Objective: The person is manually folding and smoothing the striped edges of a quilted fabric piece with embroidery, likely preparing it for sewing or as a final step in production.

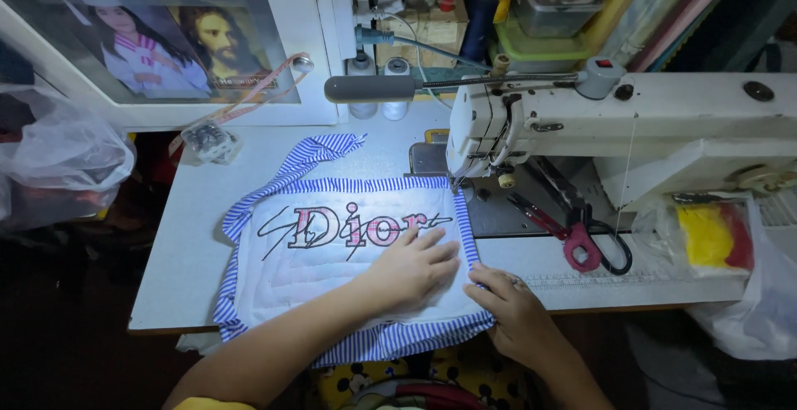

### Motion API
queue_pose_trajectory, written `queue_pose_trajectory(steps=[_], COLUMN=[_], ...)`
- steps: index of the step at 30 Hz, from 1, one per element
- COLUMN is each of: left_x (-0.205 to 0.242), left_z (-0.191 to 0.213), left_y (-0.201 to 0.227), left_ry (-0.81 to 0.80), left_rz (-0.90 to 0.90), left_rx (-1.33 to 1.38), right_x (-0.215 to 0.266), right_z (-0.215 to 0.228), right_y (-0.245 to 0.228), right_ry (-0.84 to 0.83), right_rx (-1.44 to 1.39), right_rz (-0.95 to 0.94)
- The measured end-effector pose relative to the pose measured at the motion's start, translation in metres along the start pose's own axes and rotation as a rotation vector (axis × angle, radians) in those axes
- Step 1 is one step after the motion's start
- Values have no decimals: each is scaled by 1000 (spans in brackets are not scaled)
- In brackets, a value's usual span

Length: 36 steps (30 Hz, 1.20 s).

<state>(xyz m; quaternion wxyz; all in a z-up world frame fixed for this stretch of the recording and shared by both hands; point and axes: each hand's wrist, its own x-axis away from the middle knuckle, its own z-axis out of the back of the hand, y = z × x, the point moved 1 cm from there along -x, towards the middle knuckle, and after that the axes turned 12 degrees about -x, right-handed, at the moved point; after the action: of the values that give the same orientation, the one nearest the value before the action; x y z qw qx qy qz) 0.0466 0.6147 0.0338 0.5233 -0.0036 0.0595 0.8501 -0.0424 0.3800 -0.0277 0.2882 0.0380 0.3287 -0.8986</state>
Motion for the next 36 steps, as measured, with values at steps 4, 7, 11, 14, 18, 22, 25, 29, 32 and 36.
queue_pose_trajectory(steps=[4,7,11,14,18,22,25,29,32,36], left_x=[-1,2,-2,-4,-14,-26,-30,-32,-32,-35], left_z=[3,16,39,0,7,20,5,-32,-30,-28], left_y=[12,11,4,-47,-57,-31,-29,-33,-29,-28], left_ry=[-159,-262,-503,108,-115,-278,-211,-4,6,-57], left_rz=[24,17,38,-123,235,437,418,268,297,329], left_rx=[5,41,114,432,215,69,-12,-27,-87,-109], right_x=[0,-1,-3,2,-4,-8,-8,-7,-6,-10], right_z=[-1,-4,-2,-3,0,7,4,0,-1,6], right_y=[-6,-8,-6,2,-6,-15,-14,-10,-8,-23], right_ry=[18,13,27,8,0,-13,-74,-123,-137,-111], right_rx=[-81,-64,-36,-101,-75,-124,-115,-103,-76,-77], right_rz=[55,79,131,115,118,40,1,1,8,-21])
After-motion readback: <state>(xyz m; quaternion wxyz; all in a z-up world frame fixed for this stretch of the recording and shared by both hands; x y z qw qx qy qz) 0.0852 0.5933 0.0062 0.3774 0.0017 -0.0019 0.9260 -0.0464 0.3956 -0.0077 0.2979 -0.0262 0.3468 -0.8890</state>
